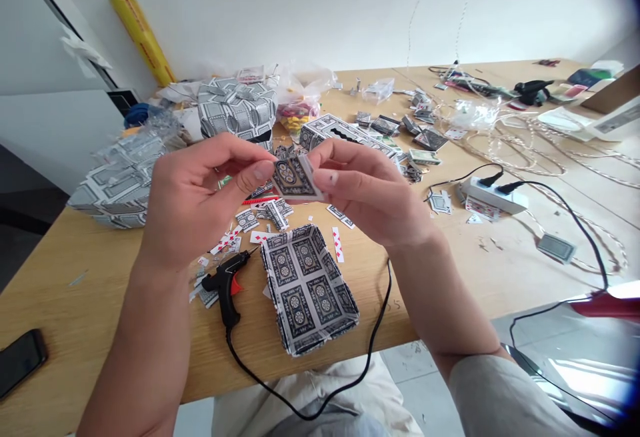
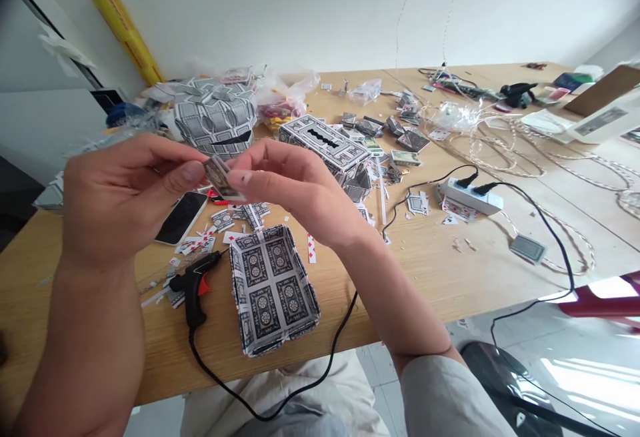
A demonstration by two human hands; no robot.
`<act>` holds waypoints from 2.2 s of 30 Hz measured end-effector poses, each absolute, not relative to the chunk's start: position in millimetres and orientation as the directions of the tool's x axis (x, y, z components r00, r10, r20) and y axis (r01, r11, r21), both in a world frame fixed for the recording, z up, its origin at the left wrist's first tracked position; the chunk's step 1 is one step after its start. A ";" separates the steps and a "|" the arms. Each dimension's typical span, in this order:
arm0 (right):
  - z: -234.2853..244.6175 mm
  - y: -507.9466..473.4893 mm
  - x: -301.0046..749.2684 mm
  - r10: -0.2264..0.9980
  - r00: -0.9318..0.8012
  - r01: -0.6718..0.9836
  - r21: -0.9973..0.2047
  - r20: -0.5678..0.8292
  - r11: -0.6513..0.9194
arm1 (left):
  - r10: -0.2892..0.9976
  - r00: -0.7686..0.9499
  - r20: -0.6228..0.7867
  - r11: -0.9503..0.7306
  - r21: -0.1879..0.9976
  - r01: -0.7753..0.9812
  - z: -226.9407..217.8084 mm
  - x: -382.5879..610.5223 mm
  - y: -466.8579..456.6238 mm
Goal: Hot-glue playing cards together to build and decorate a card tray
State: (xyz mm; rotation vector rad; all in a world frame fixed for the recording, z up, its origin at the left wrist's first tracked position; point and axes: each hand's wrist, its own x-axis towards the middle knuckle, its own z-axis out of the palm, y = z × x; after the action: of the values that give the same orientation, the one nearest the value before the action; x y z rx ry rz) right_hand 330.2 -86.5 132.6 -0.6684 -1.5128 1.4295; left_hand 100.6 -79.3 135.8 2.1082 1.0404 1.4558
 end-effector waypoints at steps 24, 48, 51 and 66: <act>102.0 -65.5 319.5 0.711 -0.657 0.414 -0.669 0.250 0.618 | 0.907 0.422 0.003 -0.330 0.628 0.705 79.5 47.3 -90.6; 124.5 -80.5 331.4 0.738 -0.575 0.299 -0.749 0.353 0.592 | 0.968 0.243 -0.065 -0.154 0.612 0.776 56.7 63.5 -127.5; 126.7 -80.5 329.7 0.726 -0.600 0.368 -0.689 0.337 0.624 | 0.968 0.243 -0.065 -0.152 0.621 0.769 56.1 62.6 -127.6; 88.0 -83.0 311.5 0.694 -0.720 0.632 -0.426 -0.013 0.647 | 0.963 0.250 -0.105 -0.125 0.647 0.752 53.9 57.1 -126.3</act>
State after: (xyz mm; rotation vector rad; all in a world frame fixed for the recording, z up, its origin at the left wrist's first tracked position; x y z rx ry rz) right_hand 311.5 -83.0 88.0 -1.0987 -2.7117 0.6145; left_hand 57.1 -126.3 53.9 1.9336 1.5563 0.4578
